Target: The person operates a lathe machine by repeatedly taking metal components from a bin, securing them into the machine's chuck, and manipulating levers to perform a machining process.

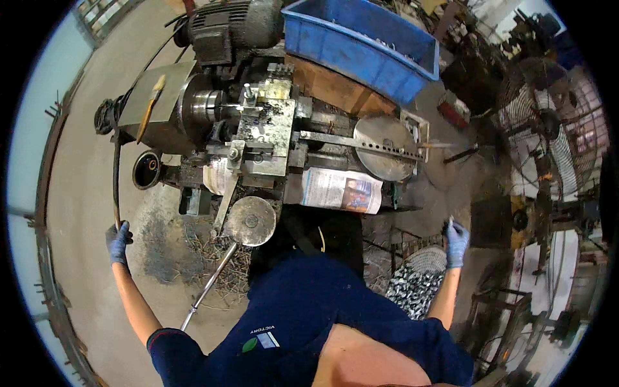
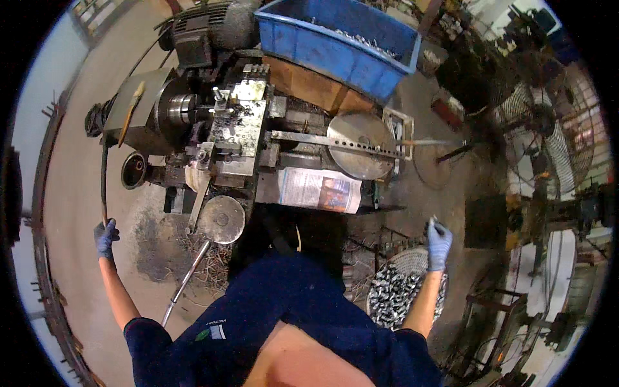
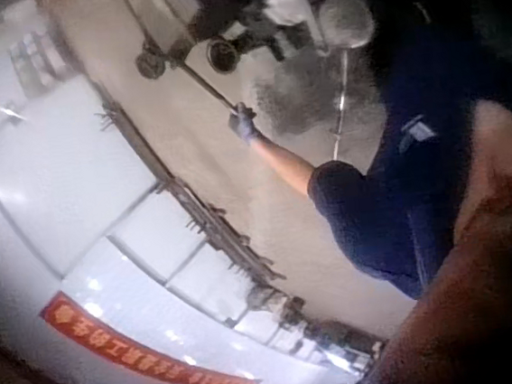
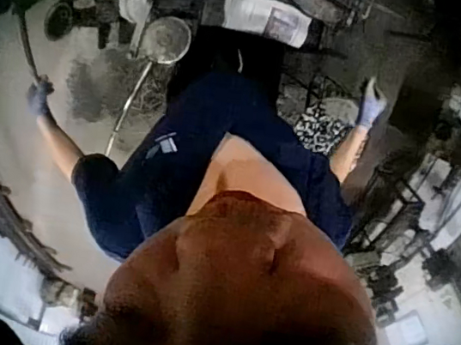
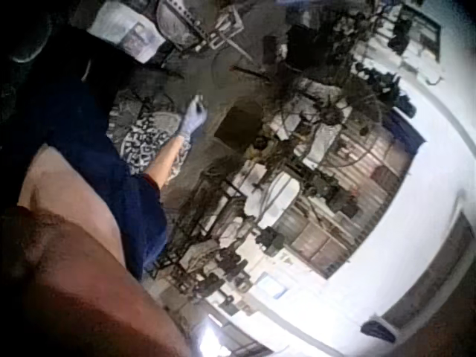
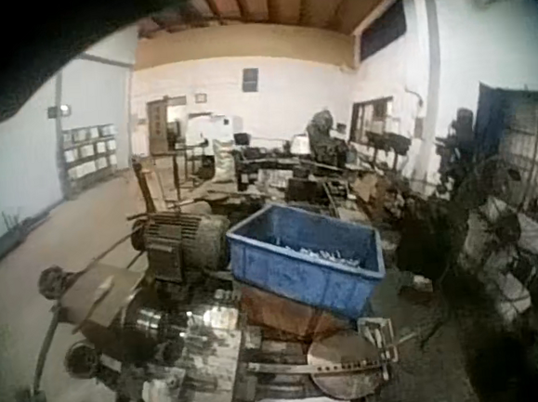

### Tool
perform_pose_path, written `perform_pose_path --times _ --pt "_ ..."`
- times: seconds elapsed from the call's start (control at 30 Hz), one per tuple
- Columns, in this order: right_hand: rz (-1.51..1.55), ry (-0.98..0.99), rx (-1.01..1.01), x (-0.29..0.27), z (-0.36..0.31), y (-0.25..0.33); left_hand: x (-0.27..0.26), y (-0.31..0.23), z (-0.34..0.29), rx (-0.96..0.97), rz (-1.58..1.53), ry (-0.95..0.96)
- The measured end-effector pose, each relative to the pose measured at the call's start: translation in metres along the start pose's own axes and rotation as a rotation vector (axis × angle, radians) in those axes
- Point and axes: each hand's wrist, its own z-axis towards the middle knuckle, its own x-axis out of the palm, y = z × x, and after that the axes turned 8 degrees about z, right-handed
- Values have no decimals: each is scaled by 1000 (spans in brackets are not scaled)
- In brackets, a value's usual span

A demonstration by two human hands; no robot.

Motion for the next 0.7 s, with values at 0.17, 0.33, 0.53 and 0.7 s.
perform_pose_path --times 0.17,0.33,0.53,0.7 --pt "-83 521 -680 184 -32 197 8 -6 1 69 -26 2" --pt "-222 965 -1288 336 -93 344 2 26 -16 373 823 -406" --pt "-1053 989 -1361 455 -93 366 -13 33 -84 84 733 -188" --pt "-1003 966 -1231 471 -97 359 -10 31 -102 -19 718 -165"
